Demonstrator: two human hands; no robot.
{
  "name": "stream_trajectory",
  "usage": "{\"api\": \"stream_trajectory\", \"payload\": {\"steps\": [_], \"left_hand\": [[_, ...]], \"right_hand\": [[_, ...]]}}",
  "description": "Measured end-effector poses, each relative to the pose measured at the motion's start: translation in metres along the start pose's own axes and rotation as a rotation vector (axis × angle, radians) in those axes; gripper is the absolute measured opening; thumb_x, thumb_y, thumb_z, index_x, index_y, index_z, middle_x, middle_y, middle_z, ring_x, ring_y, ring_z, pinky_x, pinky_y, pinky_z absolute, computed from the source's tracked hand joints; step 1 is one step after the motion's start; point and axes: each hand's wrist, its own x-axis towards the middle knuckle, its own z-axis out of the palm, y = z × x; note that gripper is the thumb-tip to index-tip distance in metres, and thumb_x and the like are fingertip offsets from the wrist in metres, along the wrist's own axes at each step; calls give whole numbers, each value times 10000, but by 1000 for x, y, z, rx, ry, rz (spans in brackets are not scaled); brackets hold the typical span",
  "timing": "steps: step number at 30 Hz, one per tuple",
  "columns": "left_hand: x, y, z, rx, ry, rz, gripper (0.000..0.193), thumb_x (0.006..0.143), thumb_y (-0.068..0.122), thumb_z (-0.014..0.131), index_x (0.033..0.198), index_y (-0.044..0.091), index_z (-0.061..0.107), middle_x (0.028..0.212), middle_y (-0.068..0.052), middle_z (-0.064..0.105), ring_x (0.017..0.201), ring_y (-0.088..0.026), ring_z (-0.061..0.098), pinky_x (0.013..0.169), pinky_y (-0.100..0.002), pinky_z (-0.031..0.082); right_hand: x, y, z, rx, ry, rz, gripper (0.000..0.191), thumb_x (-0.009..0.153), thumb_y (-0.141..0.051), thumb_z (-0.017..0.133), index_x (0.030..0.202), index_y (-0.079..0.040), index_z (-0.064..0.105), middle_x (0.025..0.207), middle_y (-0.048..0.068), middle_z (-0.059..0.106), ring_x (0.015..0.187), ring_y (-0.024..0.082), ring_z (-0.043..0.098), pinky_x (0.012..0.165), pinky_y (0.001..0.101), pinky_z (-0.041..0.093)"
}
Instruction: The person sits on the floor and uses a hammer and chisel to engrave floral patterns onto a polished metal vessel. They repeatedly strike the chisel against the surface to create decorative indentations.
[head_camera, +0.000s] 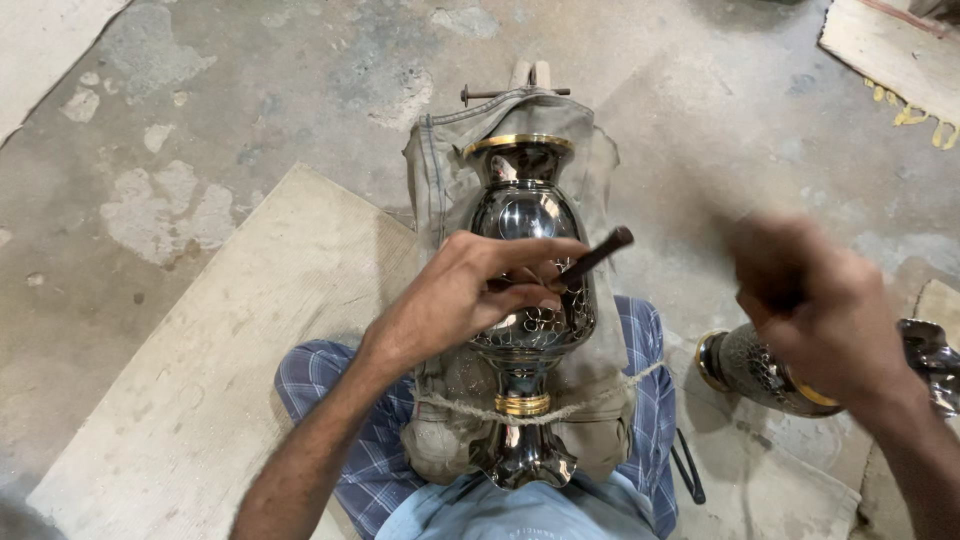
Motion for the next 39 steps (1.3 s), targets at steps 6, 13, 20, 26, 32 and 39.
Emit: {"api": "stream_trajectory", "payload": {"steps": [6,13,20,26,32,39], "left_hand": [[6,-2,-2,160,-133,25,462,915,146,706,1356,262,634,1051,-1,816,809,-108,801,744,-328,679],[10,0,-5,170,-224,107,470,920,97,640,1354,278,632,1137,1,793,880,-105,807,771,-317,685],[12,-9,-18,70,-60,23,461,996,150,685,1425,255,551,1103,-57,801,976,-182,813,856,-377,694],[22,-21,-17,74,-76,23,499,927,215,737,1401,222,581,1049,-50,811,942,-176,814,841,-401,687],[27,-22,-16,172,-120,105,555,865,234,758,1394,235,593,1030,-30,801,868,-140,786,799,-365,681],[26,-20,-16,154,-139,40,541,874,217,756,1391,261,603,1002,-17,808,862,-125,794,809,-353,687]], "right_hand": [[-34,14,26,428,223,36,247,959,-16,664,1191,-87,619,970,96,719,717,143,707,562,273,572],[-54,17,62,418,457,-60,330,950,-127,727,1230,-122,552,945,104,672,701,198,629,594,324,601],[-62,45,42,-52,209,144,491,952,-156,745,1391,-39,558,972,164,722,772,225,726,720,349,634],[-44,23,30,-89,22,97,727,779,-186,799,1448,-74,538,1200,239,660,931,349,717,731,431,628],[-45,23,35,-205,-196,165,698,806,-205,814,1451,-222,548,1272,154,653,856,305,745,706,415,665],[-53,46,28,-99,162,135,564,885,-103,806,1408,-51,601,1040,179,663,843,272,690,704,386,632]]}}
